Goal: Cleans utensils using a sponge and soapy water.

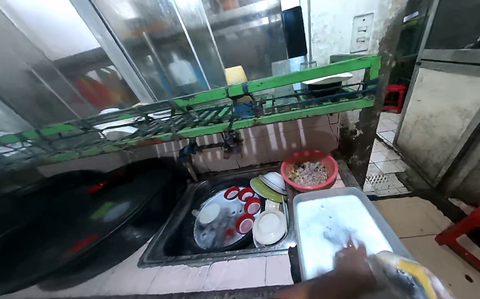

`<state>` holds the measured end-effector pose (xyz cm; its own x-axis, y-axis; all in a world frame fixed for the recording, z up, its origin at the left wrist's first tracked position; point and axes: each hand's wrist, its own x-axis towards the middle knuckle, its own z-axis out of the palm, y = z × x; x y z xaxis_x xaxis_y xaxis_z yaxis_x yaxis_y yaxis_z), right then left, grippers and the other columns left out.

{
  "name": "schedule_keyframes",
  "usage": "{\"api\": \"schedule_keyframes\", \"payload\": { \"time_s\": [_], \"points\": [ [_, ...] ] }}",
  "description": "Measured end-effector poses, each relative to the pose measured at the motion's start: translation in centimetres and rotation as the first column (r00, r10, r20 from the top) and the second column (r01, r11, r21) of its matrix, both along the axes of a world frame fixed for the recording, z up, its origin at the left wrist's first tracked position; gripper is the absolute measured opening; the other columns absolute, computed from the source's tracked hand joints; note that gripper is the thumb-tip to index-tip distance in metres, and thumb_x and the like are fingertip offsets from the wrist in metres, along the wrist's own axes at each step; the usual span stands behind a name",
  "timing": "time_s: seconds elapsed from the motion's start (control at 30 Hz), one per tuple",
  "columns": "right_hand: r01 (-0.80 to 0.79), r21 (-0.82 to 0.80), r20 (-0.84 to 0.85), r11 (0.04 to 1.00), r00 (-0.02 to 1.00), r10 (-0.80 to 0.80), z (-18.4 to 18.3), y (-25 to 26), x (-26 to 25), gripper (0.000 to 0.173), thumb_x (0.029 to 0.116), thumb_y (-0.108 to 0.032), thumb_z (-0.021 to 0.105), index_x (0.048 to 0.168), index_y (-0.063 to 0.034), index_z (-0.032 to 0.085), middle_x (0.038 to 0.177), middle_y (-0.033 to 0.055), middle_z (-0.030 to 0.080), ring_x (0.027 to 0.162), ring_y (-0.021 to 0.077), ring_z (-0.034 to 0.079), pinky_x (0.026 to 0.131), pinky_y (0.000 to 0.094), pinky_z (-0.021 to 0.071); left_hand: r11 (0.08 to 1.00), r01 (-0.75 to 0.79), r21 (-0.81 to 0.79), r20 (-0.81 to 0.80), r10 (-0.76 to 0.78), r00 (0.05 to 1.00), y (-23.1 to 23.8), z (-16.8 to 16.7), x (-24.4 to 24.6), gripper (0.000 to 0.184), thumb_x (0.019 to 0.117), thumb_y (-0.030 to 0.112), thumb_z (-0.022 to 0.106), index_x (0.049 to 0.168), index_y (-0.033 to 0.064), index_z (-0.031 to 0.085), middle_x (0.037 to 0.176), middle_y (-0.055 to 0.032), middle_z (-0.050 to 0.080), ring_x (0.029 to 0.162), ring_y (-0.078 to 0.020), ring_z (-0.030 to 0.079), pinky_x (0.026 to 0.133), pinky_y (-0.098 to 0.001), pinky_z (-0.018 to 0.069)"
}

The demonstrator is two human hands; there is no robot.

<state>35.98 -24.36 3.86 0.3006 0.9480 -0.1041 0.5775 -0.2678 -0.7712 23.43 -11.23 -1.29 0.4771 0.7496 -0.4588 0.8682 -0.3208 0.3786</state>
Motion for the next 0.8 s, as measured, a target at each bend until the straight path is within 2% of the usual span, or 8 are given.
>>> {"api": "schedule_keyframes", "payload": {
  "time_s": [0.03,0.13,0.27,0.33,0.4,0.57,0.67,0.8],
  "points": [
    [-0.007,-0.025,0.016,1.000,1.000,0.007,0.4,0.2,-0.1,0.079,0.0874,-0.040,0.076,0.146,0.0044,0.048,0.141,0.0303,0.055,0.131,0.0446,0.055,0.109,0.0620,0.0423,1.000,-0.008,-0.002,-0.012,0.008,1.000,0.3,0.2,-0.1,0.092,0.0856,0.038,0.075,0.160,0.0089,0.031,0.163,-0.0256,0.029,0.138,-0.0472,0.046,0.102,-0.0653,0.0469],
    [-0.103,0.033,0.116,0.994,0.988,0.098,-0.6,0.4,0.1,0.069,0.0868,-0.032,0.079,0.140,0.0050,0.056,0.138,0.0294,0.059,0.130,0.0454,0.056,0.107,0.0633,0.0446,1.000,0.003,-0.015,0.012,-0.003,1.000,0.8,0.9,-0.4,0.093,0.0887,0.041,0.073,0.161,0.0059,0.027,0.165,-0.0295,0.020,0.149,-0.0517,0.026,0.111,-0.0691,0.0350],
    [-0.114,0.166,0.092,0.979,0.991,0.100,-0.8,-0.2,0.0,0.065,0.0844,-0.026,0.080,0.137,0.0068,0.058,0.135,0.0301,0.060,0.129,0.0461,0.057,0.109,0.0611,0.0445,0.999,0.008,-0.045,0.034,-0.007,0.999,1.5,1.3,0.0,0.089,0.0886,0.039,0.073,0.159,0.0037,0.032,0.165,-0.0285,0.019,0.147,-0.0498,0.030,0.110,-0.0663,0.0378],
    [-0.103,0.172,0.065,0.980,0.994,0.093,-0.7,-0.3,0.1,0.066,0.0849,-0.027,0.080,0.136,0.0076,0.058,0.136,0.0302,0.060,0.129,0.0459,0.057,0.109,0.0605,0.0440,0.997,-0.033,-0.064,0.046,0.036,0.998,2.3,1.4,0.1,0.091,0.0845,0.034,0.078,0.158,0.0031,0.033,0.165,-0.0275,0.022,0.145,-0.0479,0.035,0.108,-0.0650,0.0412],
    [-0.108,0.164,0.063,0.981,0.993,0.099,-0.7,-0.2,0.1,0.065,0.0852,-0.029,0.079,0.136,0.0068,0.058,0.134,0.0300,0.061,0.126,0.0456,0.058,0.107,0.0609,0.0456,0.993,-0.096,-0.070,0.078,0.102,0.992,3.1,1.2,-0.2,0.091,0.0857,0.030,0.076,0.159,0.0022,0.030,0.164,-0.0277,0.023,0.144,-0.0456,0.037,0.109,-0.0630,0.0415],
    [-0.115,0.149,0.073,0.982,0.992,0.105,-0.1,-0.4,-0.2,0.065,0.0854,-0.029,0.079,0.136,0.0066,0.058,0.133,0.0290,0.062,0.125,0.0448,0.060,0.105,0.0606,0.0471,0.968,-0.247,-0.042,-0.007,0.247,0.969,5.7,0.6,-0.4,0.097,0.0872,0.039,0.075,0.161,0.0047,0.022,0.156,-0.0256,0.040,0.136,-0.0400,0.051,0.105,-0.0585,0.0478],
    [-0.159,0.116,0.119,0.980,0.982,0.145,-0.2,-0.2,0.0,0.066,0.0878,-0.032,0.076,0.138,0.0059,0.058,0.135,0.0281,0.061,0.127,0.0445,0.059,0.106,0.0613,0.0458,0.953,-0.284,-0.106,0.069,0.292,0.954,7.0,0.4,-1.2,0.099,0.0869,0.031,0.077,0.161,0.0029,0.017,0.145,-0.0262,0.052,0.128,-0.0378,0.059,0.105,-0.0546,0.0491],
    [-0.192,0.098,0.145,0.976,0.973,0.177,0.3,-0.3,0.0,0.064,0.0870,-0.028,0.076,0.139,0.0055,0.057,0.135,0.0291,0.061,0.128,0.0456,0.058,0.107,0.0618,0.0449,0.947,-0.299,-0.117,0.126,0.313,0.941,7.8,1.1,-2.7,0.093,0.0924,0.028,0.073,0.160,-0.0018,0.016,0.143,-0.0277,0.053,0.129,-0.0365,0.058,0.108,-0.0516,0.0469]
  ]
}}
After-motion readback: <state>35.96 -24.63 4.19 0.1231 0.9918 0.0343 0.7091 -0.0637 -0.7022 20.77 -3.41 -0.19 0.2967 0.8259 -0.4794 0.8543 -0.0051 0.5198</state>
